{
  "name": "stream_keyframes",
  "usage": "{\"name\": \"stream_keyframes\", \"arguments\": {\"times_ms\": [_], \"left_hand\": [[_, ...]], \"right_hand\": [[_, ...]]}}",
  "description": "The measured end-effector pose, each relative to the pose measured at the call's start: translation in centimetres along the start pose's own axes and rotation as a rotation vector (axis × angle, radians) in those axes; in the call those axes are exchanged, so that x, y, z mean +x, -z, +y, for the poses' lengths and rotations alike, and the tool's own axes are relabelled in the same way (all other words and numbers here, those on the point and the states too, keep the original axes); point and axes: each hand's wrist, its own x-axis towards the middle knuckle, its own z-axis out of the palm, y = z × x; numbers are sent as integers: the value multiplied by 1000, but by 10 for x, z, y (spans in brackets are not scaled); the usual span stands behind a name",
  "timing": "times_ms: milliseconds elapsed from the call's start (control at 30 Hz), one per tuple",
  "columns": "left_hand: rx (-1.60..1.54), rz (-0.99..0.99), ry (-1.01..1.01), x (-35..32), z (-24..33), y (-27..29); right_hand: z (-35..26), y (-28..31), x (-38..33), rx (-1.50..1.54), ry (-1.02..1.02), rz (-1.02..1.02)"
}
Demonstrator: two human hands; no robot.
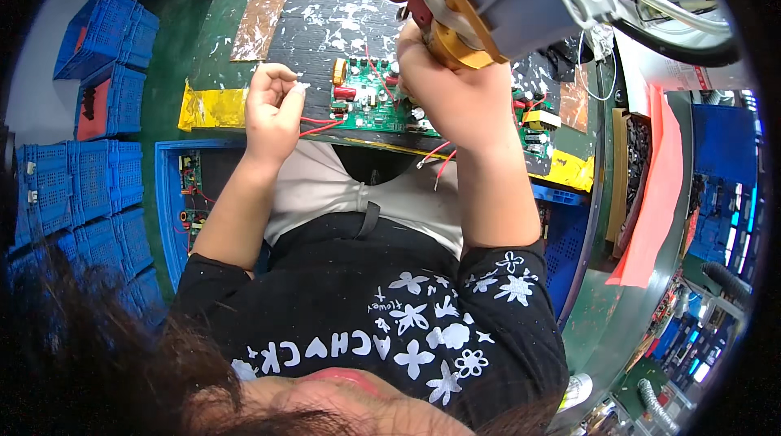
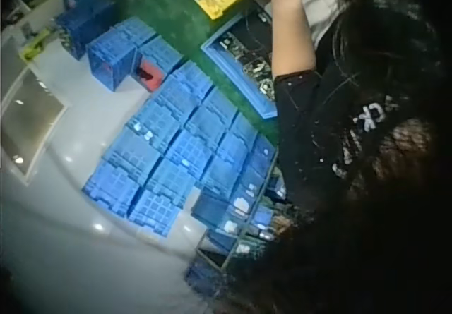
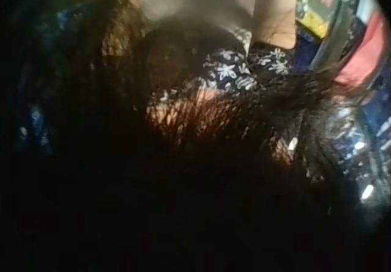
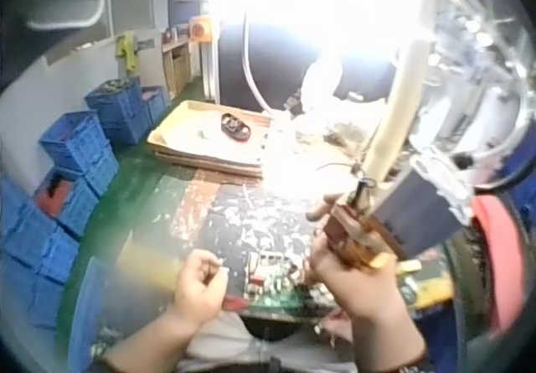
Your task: The recorder is assembling circuit boards using a power tool at a workstation.
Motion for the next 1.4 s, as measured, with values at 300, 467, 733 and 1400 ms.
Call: {"name": "stream_keyframes", "arguments": {"times_ms": [300,467,733,1400], "left_hand": [[-17,51,-34,1,1,-4],[3,48,-26,1,-1,-2],[16,13,-26,0,2,-4],[7,51,-60,1,-5,-3]], "right_hand": [[1,12,-13,-389,182,-73],[6,4,-12,-157,31,-101],[8,10,-15,-181,198,-116],[-14,29,-28,202,-103,46]]}}
